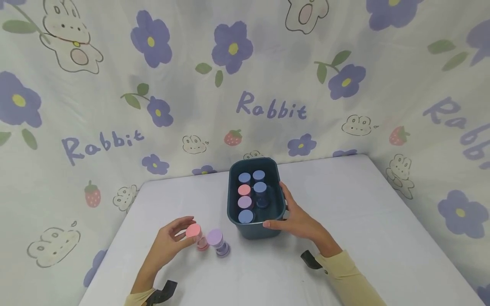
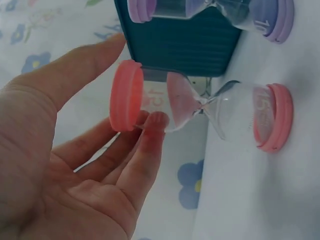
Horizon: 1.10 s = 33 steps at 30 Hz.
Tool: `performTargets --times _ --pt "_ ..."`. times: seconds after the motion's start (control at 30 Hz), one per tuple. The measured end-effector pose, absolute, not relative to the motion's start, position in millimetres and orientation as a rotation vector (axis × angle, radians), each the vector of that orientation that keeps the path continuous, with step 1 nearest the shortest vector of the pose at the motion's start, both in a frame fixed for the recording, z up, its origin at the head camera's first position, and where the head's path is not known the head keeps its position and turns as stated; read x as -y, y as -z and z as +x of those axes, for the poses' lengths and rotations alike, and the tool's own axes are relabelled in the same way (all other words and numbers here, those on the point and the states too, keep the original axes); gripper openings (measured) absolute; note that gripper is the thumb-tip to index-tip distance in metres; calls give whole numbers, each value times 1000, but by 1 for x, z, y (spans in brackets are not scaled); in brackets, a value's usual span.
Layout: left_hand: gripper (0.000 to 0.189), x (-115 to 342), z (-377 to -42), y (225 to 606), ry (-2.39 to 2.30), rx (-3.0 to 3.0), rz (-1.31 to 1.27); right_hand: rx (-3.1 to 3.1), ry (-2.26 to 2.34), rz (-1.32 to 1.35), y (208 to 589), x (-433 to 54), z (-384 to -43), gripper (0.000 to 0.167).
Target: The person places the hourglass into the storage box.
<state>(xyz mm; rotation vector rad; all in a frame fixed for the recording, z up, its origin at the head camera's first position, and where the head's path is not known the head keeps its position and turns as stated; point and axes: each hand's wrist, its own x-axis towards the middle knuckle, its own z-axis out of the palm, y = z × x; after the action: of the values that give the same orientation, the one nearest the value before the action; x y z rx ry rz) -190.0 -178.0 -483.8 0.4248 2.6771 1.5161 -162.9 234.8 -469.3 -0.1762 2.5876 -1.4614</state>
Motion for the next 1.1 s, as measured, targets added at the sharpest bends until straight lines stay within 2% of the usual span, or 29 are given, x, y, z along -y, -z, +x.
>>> performTargets --times 0.13,0.37,0.6,1.1 --pt "64 179 -189 487 -1541 -2644 394 -2588 1463 -179 470 -236 -163 126" --pt "50 178 -192 492 -1602 -2672 386 -2595 1465 -187 471 -237 -164 127" --pt "47 174 -192 493 -1648 -2667 400 -2579 1477 -196 470 -235 -164 127" --pt "46 162 -196 464 -1888 -2558 561 -2584 1475 -192 470 -235 -164 127"
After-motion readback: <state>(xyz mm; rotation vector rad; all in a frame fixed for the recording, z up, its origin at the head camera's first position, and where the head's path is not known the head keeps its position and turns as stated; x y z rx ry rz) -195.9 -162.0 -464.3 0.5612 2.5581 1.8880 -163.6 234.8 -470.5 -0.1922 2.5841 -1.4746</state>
